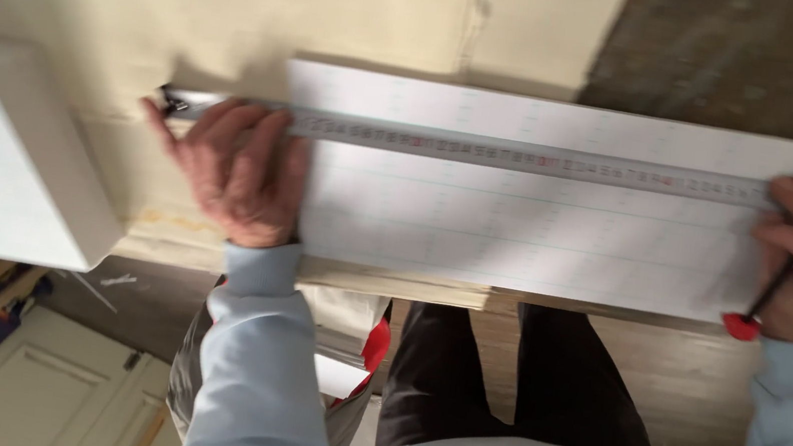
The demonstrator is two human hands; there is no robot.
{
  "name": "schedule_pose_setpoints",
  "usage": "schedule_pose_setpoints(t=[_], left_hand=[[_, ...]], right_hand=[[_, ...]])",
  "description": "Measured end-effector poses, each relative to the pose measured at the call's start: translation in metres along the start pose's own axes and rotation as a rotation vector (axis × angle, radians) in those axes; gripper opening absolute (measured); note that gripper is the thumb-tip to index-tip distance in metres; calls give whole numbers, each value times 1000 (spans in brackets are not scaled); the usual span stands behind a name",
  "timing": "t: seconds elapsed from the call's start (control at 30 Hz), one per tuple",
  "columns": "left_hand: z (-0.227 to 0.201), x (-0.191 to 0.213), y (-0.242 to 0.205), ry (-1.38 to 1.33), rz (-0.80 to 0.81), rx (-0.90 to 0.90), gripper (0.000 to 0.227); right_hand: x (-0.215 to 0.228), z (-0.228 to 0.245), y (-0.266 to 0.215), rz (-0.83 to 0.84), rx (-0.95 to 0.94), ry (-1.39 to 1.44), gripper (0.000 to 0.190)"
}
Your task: Measure a piece of mat board with a tape measure and mark specific points with a pencil.
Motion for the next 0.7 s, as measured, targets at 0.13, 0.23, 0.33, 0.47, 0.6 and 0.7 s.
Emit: schedule_pose_setpoints(t=[0.13, 0.23, 0.33, 0.47, 0.6, 0.7], left_hand=[[2, -1, -3, 5, 7, -2, 12], [2, -2, -6, 42, 24, -2, 11], [4, -4, -9, 62, 34, -1, 14], [3, -5, -9, 89, 57, 45, 23], [3, -7, -10, 113, 64, 46, 25], [6, -6, -11, 97, 40, 50, 27]], right_hand=[[-9, 51, 38, -3, -17, -38, 17], [-7, 54, 42, -10, 3, -44, 17], [-10, 43, 29, -19, -17, -34, 17], [-16, 37, 24, 16, 0, -51, 17], [-9, 45, 37, -39, 8, -31, 17], [-10, 46, 34, -33, 47, -38, 13]])
Point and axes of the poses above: each hand's wrist, its own y-axis towards the middle knuckle, its own x-axis out of the back of the hand, z = x × y, the point moved 10 cm from there along y, towards the middle knuckle, and after that the axes turned 1 degree about x, right-handed, at the moved point
